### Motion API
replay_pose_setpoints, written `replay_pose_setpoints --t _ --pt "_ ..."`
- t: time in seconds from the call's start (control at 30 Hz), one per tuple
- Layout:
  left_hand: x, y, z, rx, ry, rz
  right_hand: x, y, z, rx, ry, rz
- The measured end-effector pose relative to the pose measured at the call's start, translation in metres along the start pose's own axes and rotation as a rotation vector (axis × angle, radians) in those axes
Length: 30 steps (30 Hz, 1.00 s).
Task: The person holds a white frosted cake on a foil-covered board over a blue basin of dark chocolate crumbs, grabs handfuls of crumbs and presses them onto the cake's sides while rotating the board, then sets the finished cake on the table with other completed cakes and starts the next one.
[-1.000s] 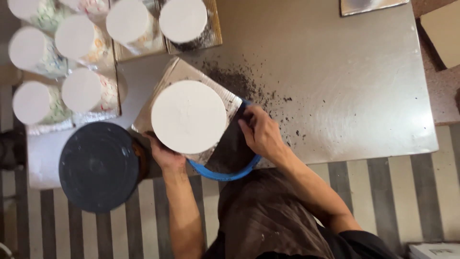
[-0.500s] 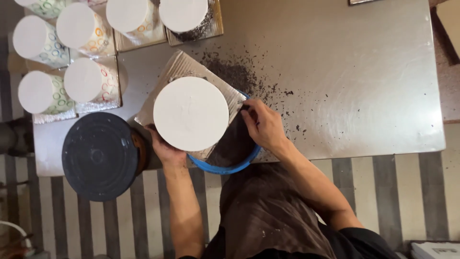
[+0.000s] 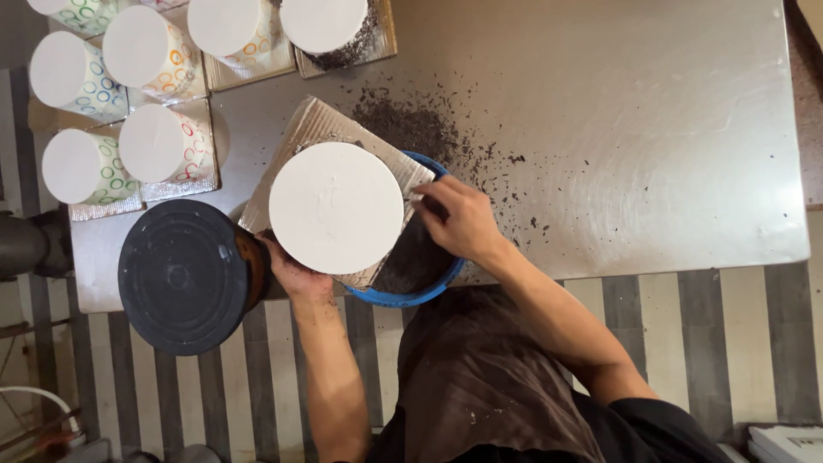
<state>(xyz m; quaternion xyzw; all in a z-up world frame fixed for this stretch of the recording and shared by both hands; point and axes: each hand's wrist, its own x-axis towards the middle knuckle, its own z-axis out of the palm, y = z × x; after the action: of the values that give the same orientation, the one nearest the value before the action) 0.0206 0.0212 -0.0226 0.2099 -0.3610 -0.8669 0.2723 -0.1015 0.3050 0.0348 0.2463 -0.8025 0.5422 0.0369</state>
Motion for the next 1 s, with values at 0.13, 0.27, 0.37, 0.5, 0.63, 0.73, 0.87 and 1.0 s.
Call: replay_pose_setpoints --t 0.13,0.27,0.37,0.5,0.63,0.73,0.87,1.0 --pt "0.0 0.002 -0.003 -0.035 -0.021 -0.041 -0.002 0.008 0.007 0.007 -0.022 -0.076" --pt "-0.001 0.005 -0.01 -0.027 0.009 -0.027 0.0 0.006 0.007 -0.001 -0.046 0.0" --pt "-0.004 0.005 -0.005 -0.027 0.032 -0.036 -0.002 0.004 0.01 0.018 -0.081 -0.026" --pt "0.003 0.0 -0.015 -0.038 -0.001 -0.016 -0.005 0.018 0.022 -0.025 -0.055 -0.015" --pt "0.005 0.008 -0.014 -0.062 -0.01 -0.067 -0.011 0.011 0.009 -0.052 -0.022 0.087" --pt "0.008 0.02 -0.009 -0.047 -0.068 -0.11 -0.008 -0.005 -0.001 -0.021 0.029 0.05" --pt "0.019 0.027 -0.019 -0.106 -0.138 -0.144 -0.008 -0.008 0.001 -0.088 -0.072 -0.077" --pt "0.029 0.028 -0.02 -0.096 -0.131 -0.174 -0.005 -0.008 0.001 -0.136 -0.027 -0.156"
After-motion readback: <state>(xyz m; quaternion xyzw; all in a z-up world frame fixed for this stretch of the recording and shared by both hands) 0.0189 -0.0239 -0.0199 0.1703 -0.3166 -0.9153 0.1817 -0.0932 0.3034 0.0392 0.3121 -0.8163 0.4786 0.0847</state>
